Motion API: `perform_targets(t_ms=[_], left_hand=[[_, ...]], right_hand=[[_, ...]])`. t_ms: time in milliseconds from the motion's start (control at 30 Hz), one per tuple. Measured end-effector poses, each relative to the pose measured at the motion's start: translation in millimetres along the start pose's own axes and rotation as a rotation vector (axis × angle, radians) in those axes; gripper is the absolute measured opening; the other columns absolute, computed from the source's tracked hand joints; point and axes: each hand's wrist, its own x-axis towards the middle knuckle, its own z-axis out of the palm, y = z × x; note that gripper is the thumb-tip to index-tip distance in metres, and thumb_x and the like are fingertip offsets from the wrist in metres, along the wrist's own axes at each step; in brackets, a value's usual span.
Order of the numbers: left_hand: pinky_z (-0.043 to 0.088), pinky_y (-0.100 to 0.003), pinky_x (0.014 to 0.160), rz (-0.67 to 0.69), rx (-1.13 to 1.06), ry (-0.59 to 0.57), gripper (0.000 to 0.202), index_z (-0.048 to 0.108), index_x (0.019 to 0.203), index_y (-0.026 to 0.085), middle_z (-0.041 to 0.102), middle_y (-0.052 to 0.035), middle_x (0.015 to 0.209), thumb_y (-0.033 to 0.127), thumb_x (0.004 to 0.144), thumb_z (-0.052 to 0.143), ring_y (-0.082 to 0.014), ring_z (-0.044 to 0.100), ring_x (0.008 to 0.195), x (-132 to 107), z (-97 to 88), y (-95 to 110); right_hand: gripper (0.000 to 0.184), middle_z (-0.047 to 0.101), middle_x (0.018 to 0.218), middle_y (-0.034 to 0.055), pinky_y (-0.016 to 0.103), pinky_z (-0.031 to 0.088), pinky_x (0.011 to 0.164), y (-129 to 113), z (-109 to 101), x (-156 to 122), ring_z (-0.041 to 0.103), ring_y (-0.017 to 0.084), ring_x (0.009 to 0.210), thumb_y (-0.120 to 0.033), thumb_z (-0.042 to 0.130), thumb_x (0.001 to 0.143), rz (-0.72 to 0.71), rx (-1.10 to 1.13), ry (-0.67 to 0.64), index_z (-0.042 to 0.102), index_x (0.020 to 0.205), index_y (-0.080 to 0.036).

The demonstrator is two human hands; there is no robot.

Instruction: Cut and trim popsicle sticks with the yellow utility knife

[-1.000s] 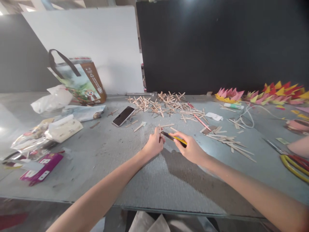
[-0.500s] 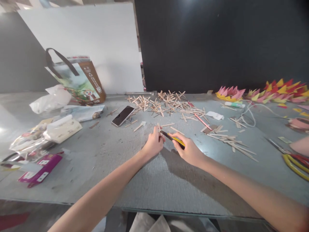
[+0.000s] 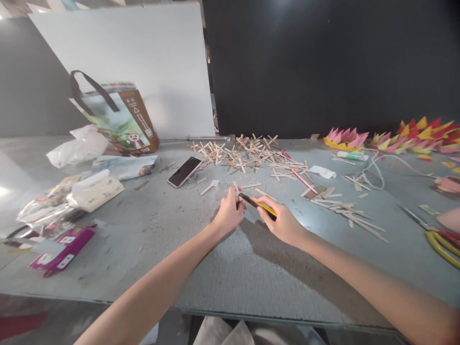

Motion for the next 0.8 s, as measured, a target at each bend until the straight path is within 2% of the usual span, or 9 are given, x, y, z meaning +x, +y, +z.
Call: perform_targets(t_ms=[200, 367, 567, 700, 800], left_hand=[[0.042, -0.023, 0.063, 0.017, 0.041, -0.015, 0.041, 0.046, 0.128, 0.018, 0.07, 0.0023, 0.072, 0.012, 0.087, 0.052, -0.0111, 0.057, 0.054, -1, 0.9, -1], [0.043, -0.023, 0.062, 0.0, 0.033, -0.003, 0.041, 0.045, 0.128, 0.017, 0.072, 0.0012, 0.075, 0.012, 0.088, 0.052, -0.0116, 0.059, 0.055, 0, 0.5, 1], [0.044, -0.021, 0.06, -0.006, -0.02, -0.012, 0.04, 0.046, 0.13, 0.019, 0.073, 0.0008, 0.079, 0.014, 0.091, 0.051, -0.0096, 0.057, 0.052, 1, -3.3, 10], [0.042, -0.02, 0.056, 0.001, -0.034, -0.019, 0.038, 0.047, 0.13, 0.02, 0.074, 0.0003, 0.081, 0.016, 0.092, 0.051, -0.0088, 0.056, 0.051, 0, -4.0, 14], [0.043, -0.022, 0.059, 0.018, -0.001, 0.008, 0.033, 0.047, 0.128, 0.021, 0.076, -0.001, 0.083, 0.018, 0.095, 0.05, -0.0104, 0.058, 0.052, 0, -2.6, 10]], right_hand=[[0.036, 0.071, 0.086, 0.0021, 0.03, 0.051, 0.064, -2, -14, 7, 0.06, 0.018, 0.063, -0.042, 0.047, 0.104, 0.017, -0.052, -0.041, 0.066, 0.13, -0.026], [0.037, 0.074, 0.099, 0.0045, 0.033, 0.055, 0.074, -1, -5, 1, 0.068, 0.02, 0.075, -0.043, 0.046, 0.105, 0.003, -0.016, 0.013, 0.064, 0.132, -0.026], [0.039, 0.075, 0.102, 0.0062, 0.033, 0.056, 0.07, 3, -2, -4, 0.069, 0.022, 0.078, -0.046, 0.046, 0.105, 0.024, 0.038, 0.042, 0.063, 0.134, -0.026], [0.04, 0.075, 0.106, 0.0075, 0.036, 0.058, 0.075, 7, 1, -11, 0.071, 0.025, 0.088, -0.049, 0.046, 0.105, 0.04, 0.083, 0.096, 0.063, 0.135, -0.028], [0.043, 0.073, 0.093, 0.0053, 0.036, 0.056, 0.071, 10, 6, -15, 0.069, 0.024, 0.077, -0.052, 0.043, 0.106, 0.049, 0.085, 0.082, 0.06, 0.139, -0.031]])
